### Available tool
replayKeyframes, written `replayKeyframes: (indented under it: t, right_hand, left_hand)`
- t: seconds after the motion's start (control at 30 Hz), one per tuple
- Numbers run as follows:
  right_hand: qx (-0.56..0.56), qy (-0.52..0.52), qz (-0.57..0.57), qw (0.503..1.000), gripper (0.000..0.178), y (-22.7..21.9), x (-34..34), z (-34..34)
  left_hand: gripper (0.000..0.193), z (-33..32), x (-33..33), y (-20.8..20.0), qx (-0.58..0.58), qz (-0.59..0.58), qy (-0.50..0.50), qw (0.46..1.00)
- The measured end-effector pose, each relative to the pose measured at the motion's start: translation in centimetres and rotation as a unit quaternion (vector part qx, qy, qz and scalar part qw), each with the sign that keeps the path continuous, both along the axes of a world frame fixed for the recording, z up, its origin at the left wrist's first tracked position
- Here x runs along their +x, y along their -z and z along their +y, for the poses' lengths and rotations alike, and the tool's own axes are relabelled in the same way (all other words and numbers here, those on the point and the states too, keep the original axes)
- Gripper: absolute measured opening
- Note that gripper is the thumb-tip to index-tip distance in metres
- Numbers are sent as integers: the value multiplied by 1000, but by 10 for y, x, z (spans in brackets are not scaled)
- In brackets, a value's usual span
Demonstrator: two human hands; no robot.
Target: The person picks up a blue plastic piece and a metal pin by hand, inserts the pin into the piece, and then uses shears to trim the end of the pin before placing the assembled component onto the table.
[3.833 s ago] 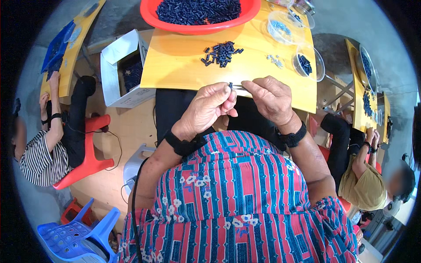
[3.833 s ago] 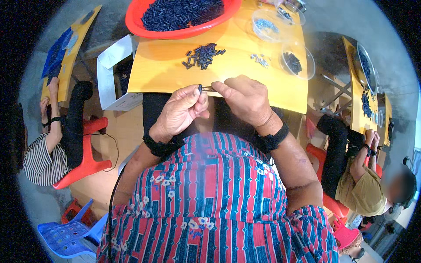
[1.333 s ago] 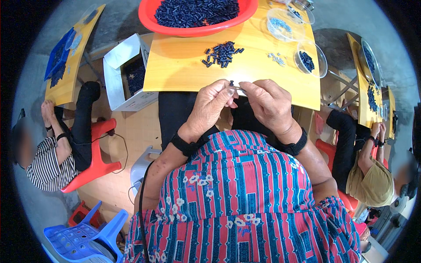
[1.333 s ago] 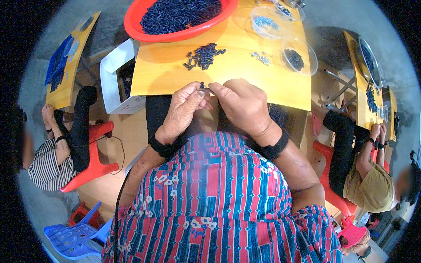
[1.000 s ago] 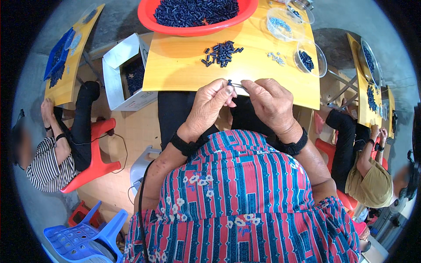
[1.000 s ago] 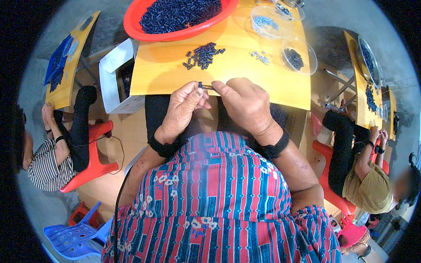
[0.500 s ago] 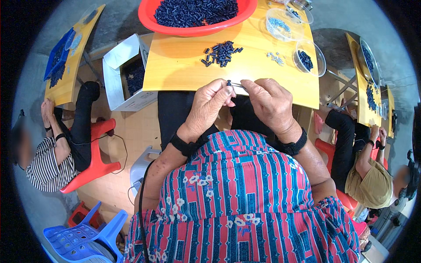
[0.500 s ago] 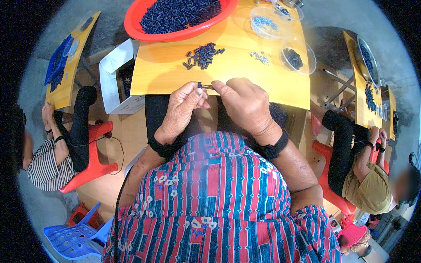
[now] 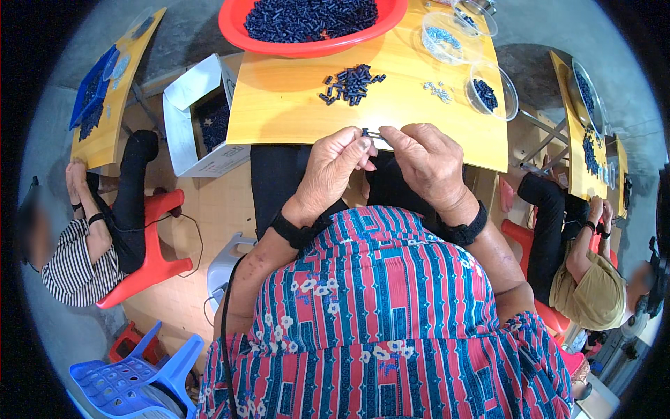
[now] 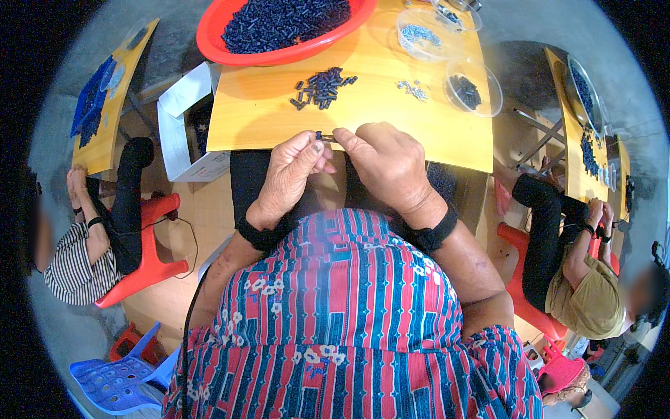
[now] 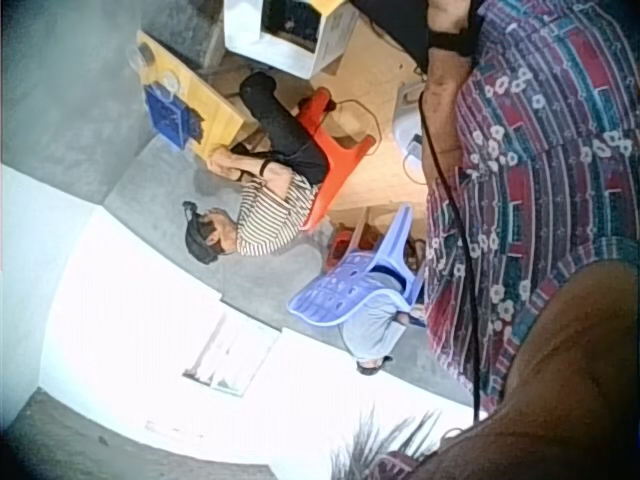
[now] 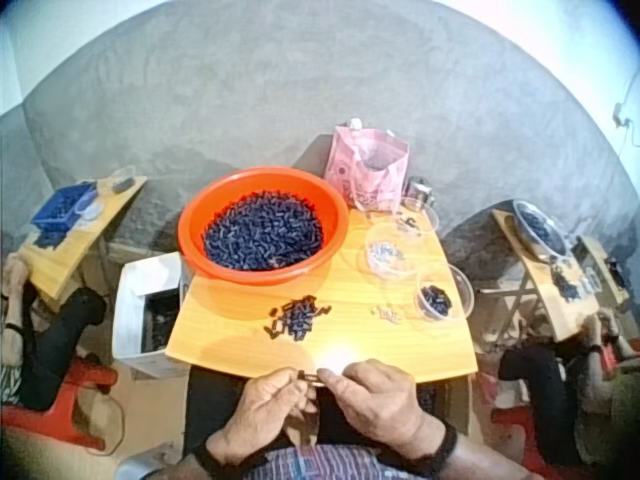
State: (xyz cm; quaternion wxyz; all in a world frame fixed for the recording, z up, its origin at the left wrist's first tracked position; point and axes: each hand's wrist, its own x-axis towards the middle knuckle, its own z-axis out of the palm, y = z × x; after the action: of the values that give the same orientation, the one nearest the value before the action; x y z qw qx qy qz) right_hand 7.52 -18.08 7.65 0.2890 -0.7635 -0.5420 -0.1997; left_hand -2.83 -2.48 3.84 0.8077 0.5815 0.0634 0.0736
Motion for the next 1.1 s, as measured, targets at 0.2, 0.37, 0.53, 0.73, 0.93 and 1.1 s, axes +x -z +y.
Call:
replayKeyframes:
  t: [0.2, 0.37, 0.53, 0.73, 0.93, 1.1]
  right_hand:
    - [28, -34, -2, 999, 28, 3, 9, -1]
    - [38, -49, -8, 998, 29, 3, 11, -3]
    - [74, -81, -16, 994, 32, 4, 13, 1]
    - [69, -92, -11, 993, 36, 4, 15, 0]
    - [64, -89, -29, 994, 36, 1, 15, 3]
    - [27, -43, -28, 998, 33, 1, 9, 2]
  left_hand:
    - [30, 1, -3, 3, -102, 7, 51, 993]
    - [29, 0, -4, -3, -184, -1, 82, 979]
    - [29, 4, -4, -3, -232, -3, 98, 968]
    - [30, 8, -4, 1, -255, -15, 140, 957]
    - [30, 14, -2, 0, -312, -13, 179, 933]
    - [30, 17, 2, 9, -286, 4, 159, 945]
